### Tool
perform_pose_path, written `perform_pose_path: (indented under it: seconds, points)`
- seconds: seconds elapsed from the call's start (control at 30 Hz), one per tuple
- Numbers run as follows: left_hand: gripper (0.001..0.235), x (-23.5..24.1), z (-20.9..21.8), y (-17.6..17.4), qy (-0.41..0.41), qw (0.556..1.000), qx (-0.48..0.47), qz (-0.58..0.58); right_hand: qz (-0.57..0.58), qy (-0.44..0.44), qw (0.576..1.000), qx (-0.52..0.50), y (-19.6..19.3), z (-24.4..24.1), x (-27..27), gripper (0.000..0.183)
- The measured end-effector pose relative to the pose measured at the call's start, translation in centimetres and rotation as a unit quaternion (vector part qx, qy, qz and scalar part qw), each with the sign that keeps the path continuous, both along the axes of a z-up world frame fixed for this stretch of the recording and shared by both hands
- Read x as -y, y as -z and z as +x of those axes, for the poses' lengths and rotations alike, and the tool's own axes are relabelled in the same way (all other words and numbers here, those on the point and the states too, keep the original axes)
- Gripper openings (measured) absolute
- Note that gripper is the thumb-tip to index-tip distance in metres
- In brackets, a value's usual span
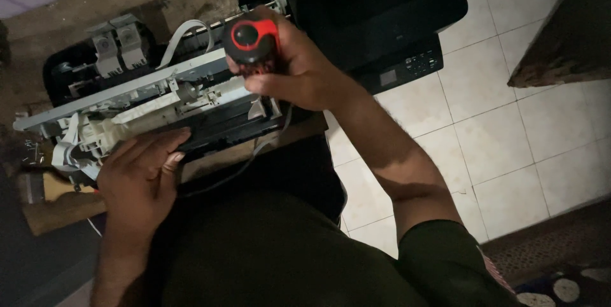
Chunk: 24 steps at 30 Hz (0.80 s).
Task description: The person uses a red and black screwdriver to work on the internal components of a disassembled printer placed on a wooden table. They manipulate screws and parts within the printer's chassis while occasionally adjusting their grip on the tool.
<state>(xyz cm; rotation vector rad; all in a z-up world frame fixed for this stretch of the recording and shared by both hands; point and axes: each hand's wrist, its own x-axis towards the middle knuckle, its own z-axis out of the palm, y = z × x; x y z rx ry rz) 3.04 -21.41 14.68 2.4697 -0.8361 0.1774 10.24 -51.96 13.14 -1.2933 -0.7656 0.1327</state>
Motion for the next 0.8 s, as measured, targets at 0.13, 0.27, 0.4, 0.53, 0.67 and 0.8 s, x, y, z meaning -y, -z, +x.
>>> perform_pose_path:
  seconds: [0.13, 0.27, 0.4, 0.53, 0.67, 0.8]
  points:
    - [0.022, 0.0, 0.1, 0.3, 0.002, 1.0, 0.01, -0.004, 0.027, 0.1, 0.994, -0.031, -0.6, -0.7, -1.1, 0.032]
    - [0.025, 0.2, 0.0, -0.4, 0.002, 1.0, 0.003, -0.003, 0.033, 0.172, 0.983, -0.06, 1.0, -1.2, -1.3, 0.058]
    - [0.024, 0.2, 0.0, -0.2, 0.0, 1.0, -0.009, -0.006, -0.009, 0.096, 0.995, -0.008, -0.8, -0.6, -0.2, 0.033]
    - [0.023, 0.0, 0.0, 0.0, 0.006, 1.0, -0.001, -0.013, 0.011, 0.111, 0.993, 0.036, -0.7, -0.8, 0.1, 0.058]
    - [0.025, 0.0, -0.1, -0.2, -0.008, 1.0, -0.013, 0.005, 0.061, 0.143, 0.985, 0.072, -1.5, 0.0, -0.4, 0.061]
    - [0.021, 0.0, 0.2, -0.1, -0.003, 1.0, -0.014, -0.007, -0.006, 0.179, 0.982, 0.064, -2.5, -0.4, -1.1, 0.042]
